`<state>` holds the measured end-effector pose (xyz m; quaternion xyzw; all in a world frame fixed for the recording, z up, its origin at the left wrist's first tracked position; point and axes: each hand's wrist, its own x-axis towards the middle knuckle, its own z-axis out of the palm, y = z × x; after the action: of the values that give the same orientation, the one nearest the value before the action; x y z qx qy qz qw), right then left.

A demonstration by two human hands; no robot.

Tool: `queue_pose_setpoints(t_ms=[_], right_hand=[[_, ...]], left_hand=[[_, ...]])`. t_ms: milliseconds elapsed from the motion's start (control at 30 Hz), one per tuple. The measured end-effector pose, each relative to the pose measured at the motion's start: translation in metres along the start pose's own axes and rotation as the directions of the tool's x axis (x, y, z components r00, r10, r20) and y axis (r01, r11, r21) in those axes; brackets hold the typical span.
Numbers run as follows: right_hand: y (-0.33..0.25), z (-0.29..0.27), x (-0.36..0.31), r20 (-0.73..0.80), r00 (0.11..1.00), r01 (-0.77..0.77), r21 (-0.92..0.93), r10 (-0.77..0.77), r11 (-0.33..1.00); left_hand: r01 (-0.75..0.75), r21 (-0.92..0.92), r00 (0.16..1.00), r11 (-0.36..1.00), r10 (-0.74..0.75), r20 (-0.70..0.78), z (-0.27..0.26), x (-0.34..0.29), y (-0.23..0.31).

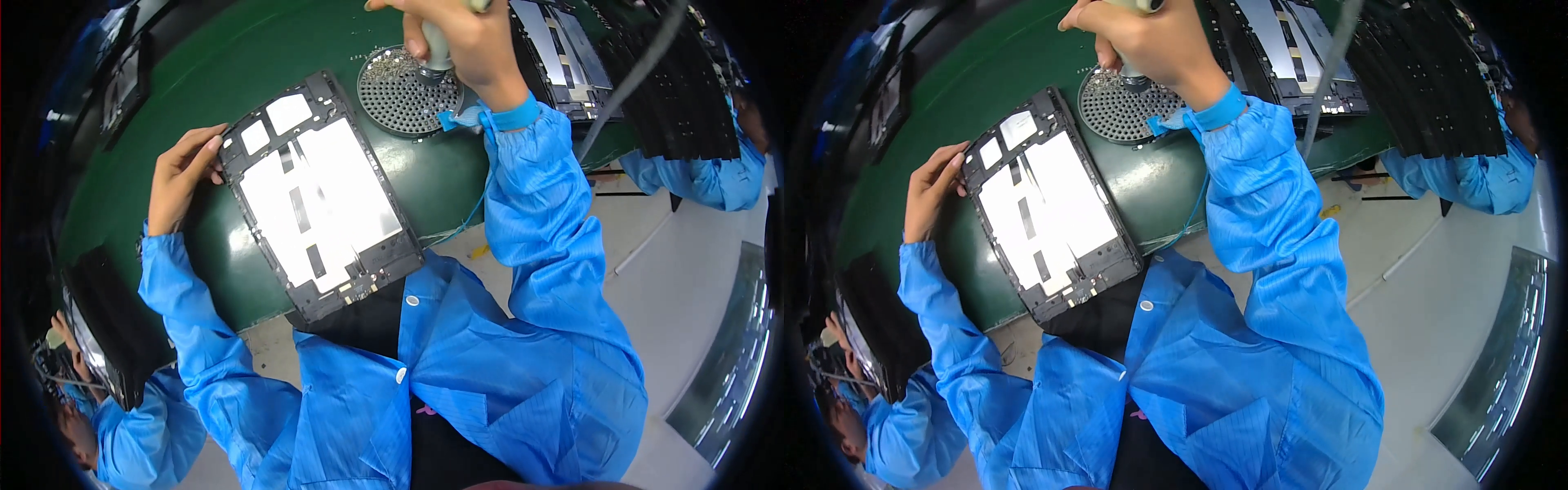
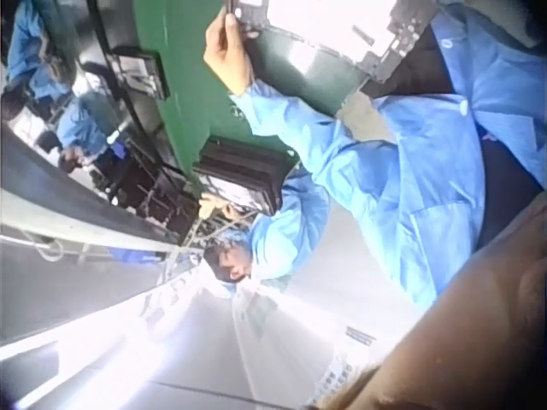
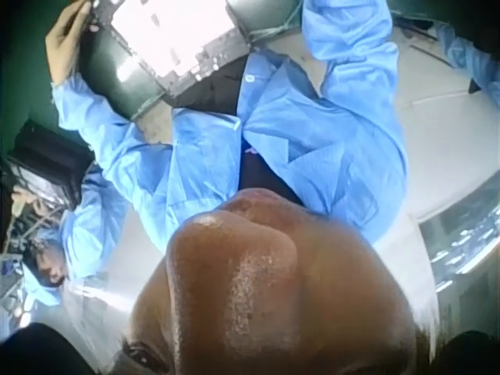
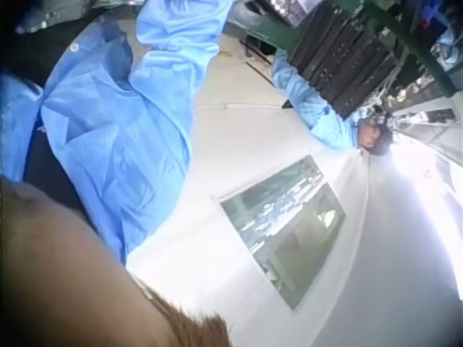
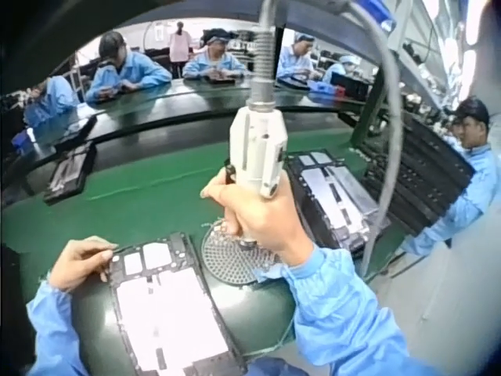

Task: Driving screws into electronic screen frames on an assembly line using an electric screwdriver.

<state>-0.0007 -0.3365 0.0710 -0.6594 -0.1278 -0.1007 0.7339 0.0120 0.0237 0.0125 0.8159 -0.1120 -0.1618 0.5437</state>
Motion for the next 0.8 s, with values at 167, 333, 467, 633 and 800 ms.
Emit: queue_pose_setpoints(t_ms=[167,333,467,633,800], right_hand=[[-0.002,-0.011,-0.001,-0.046,0.998,0.052,-0.038,-0.053,0.998],[0.013,-0.007,0.001,-0.091,0.988,0.117,-0.047,-0.121,0.992],[0.013,-0.005,-0.001,-0.073,0.986,0.141,-0.079,-0.147,0.987],[0.014,-0.005,-0.001,-0.06,0.989,0.125,-0.107,-0.132,0.986],[0.018,-0.005,0.0,-0.081,0.987,0.134,-0.093,-0.142,0.987]], left_hand=[[-0.02,-0.018,0.998,1.0,0.021,0.051,-0.004,-0.002,-0.002],[-0.064,-0.008,0.997,0.998,0.063,-0.053,0.004,-0.006,-0.006],[-0.035,-0.062,0.996,0.997,0.03,-0.082,0.002,-0.006,-0.013],[-0.075,0.021,0.991,0.997,0.077,-0.108,-0.001,-0.005,-0.021],[-0.099,0.025,0.987,0.995,0.101,-0.128,0.0,-0.005,-0.022]])
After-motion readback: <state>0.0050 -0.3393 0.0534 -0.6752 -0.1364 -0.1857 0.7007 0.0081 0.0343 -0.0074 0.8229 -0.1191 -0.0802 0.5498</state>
